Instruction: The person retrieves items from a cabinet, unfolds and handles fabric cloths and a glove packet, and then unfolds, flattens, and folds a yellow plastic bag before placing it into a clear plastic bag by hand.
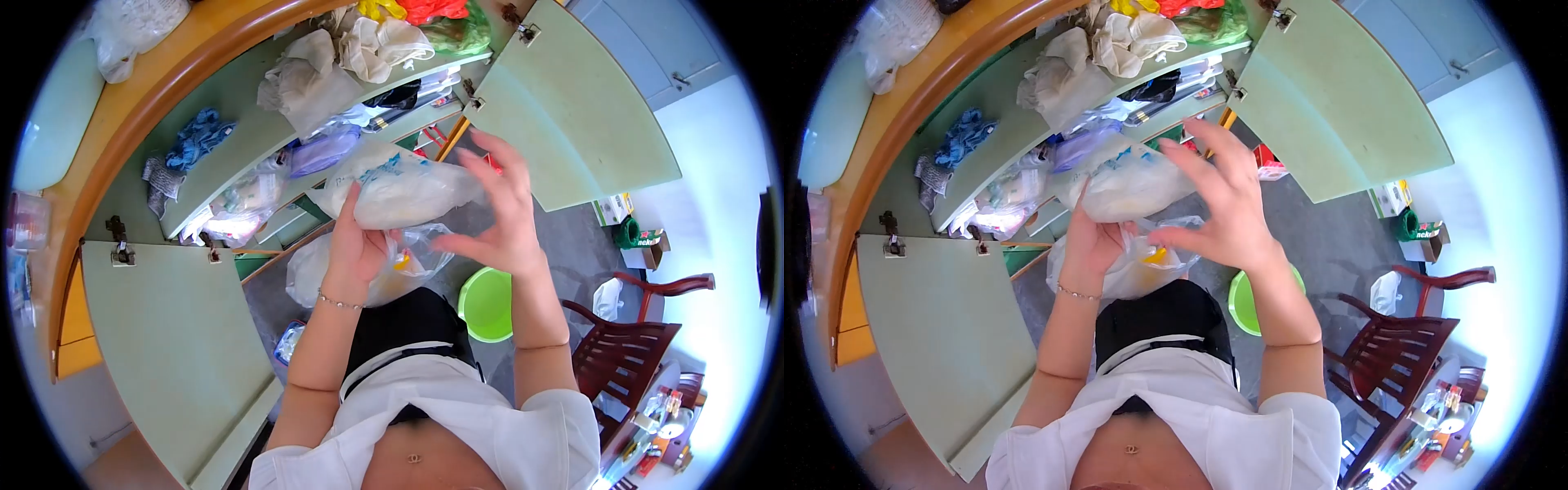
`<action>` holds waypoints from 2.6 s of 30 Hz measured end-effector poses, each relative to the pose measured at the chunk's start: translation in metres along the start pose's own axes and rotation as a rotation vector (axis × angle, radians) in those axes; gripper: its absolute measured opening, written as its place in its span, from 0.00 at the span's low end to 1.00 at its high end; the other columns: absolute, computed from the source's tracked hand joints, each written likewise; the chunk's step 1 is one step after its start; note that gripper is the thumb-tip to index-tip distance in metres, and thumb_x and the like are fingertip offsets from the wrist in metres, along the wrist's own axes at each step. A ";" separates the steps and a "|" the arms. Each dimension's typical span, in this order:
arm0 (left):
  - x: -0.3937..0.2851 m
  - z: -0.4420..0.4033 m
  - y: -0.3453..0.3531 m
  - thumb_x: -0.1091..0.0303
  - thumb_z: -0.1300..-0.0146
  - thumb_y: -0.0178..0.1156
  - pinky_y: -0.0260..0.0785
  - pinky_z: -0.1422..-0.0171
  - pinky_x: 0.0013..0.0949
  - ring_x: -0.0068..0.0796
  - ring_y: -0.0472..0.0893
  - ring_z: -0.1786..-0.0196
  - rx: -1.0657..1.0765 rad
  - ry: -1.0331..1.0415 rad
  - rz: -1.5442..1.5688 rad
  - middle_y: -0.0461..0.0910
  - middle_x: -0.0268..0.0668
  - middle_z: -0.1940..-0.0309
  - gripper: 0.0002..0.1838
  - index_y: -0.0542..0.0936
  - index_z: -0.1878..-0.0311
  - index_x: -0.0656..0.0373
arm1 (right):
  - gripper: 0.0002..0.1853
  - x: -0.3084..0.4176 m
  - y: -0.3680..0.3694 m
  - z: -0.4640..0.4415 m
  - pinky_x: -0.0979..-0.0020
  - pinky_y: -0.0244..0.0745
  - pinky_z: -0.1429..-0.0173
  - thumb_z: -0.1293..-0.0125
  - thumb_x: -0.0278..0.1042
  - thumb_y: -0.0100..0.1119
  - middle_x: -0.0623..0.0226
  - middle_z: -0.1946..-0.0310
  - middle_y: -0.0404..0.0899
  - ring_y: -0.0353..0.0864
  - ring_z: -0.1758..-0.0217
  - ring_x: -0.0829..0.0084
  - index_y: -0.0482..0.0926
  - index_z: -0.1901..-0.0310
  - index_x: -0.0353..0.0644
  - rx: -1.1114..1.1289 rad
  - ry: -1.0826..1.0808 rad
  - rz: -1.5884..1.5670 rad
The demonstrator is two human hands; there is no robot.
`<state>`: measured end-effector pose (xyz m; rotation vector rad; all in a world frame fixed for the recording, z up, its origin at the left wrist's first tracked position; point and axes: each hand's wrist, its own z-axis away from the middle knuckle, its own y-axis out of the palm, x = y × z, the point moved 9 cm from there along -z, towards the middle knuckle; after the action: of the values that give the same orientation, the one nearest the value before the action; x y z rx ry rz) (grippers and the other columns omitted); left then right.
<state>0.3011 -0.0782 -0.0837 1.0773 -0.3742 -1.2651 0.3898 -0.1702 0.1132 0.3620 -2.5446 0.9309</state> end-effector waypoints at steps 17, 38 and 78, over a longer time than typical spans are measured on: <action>-0.039 0.024 0.003 0.63 0.43 0.57 0.63 0.57 0.24 0.19 0.72 0.59 0.155 0.358 -0.473 0.75 0.32 0.59 0.18 0.73 0.53 0.63 | 0.11 -0.096 0.046 0.037 0.83 0.62 0.69 0.38 0.34 0.52 0.76 0.74 0.72 0.65 0.74 0.87 0.74 0.61 0.33 -0.104 0.856 -0.756; -0.061 0.038 -0.029 0.55 0.40 0.48 0.66 0.49 0.26 0.21 0.74 0.51 0.093 0.080 -0.454 0.74 0.31 0.54 0.21 0.69 0.50 0.59 | 0.16 -0.099 0.095 0.037 0.80 0.67 0.56 0.40 0.35 0.54 0.69 0.63 0.76 0.74 0.62 0.79 0.72 0.53 0.36 0.218 0.819 -0.856; -0.186 0.007 -0.225 0.68 0.41 0.50 0.61 0.42 0.30 0.26 0.67 0.43 -0.256 0.662 0.093 0.69 0.33 0.47 0.20 0.65 0.45 0.57 | 0.24 0.061 0.325 -0.079 0.61 0.65 0.48 0.60 0.32 0.58 0.55 0.54 0.69 0.68 0.51 0.57 0.75 0.55 0.49 0.176 -0.284 -0.222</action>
<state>0.1059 0.1024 -0.2048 1.1699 0.2334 -0.7847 0.2371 0.1172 0.0158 0.8668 -2.6034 1.0843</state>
